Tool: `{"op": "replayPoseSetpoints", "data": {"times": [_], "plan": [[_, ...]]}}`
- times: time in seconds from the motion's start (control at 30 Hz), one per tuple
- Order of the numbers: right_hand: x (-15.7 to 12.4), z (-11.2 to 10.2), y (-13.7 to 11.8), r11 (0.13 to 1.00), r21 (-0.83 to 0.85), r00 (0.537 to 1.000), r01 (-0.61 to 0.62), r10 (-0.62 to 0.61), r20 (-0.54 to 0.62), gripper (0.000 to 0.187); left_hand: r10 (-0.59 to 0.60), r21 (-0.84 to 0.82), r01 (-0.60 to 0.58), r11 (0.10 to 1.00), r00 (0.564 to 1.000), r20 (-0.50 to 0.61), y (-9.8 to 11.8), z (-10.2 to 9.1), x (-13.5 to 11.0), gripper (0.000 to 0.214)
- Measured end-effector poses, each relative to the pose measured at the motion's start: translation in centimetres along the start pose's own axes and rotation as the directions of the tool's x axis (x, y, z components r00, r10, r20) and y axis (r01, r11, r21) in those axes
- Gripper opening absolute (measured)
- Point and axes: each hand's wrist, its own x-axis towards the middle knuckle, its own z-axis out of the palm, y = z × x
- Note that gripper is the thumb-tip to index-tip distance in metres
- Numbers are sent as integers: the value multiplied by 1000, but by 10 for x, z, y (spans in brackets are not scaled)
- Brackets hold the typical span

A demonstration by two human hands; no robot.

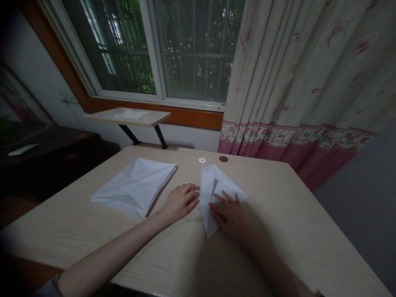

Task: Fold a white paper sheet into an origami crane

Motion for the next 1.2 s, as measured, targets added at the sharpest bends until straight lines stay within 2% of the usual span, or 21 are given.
{"op": "replayPoseSetpoints", "data": {"times": [0.37, 0.8, 1.03, 1.2], "plan": [[0, -6, 2, 994, 9, 994, 113, -113, 8, 40, -39, -1, 39, 999, 999, 6, 2, -1, 2, 10], [1, -9, 2, 996, 10, 992, 91, -92, 89, 39, -74, -45, 74, 996, 997, 5, 1, -2, 2, 9], [0, -5, 3, 995, 20, 995, 96, -96, 35, 38, -86, -85, 86, 993, 996, -3, 1, -3, 2, 12], [2, -10, 2, 997, 27, 990, 69, -72, 123, 38, -89, -112, 87, 990, 996, -9, 1, -2, 1, 18]]}}
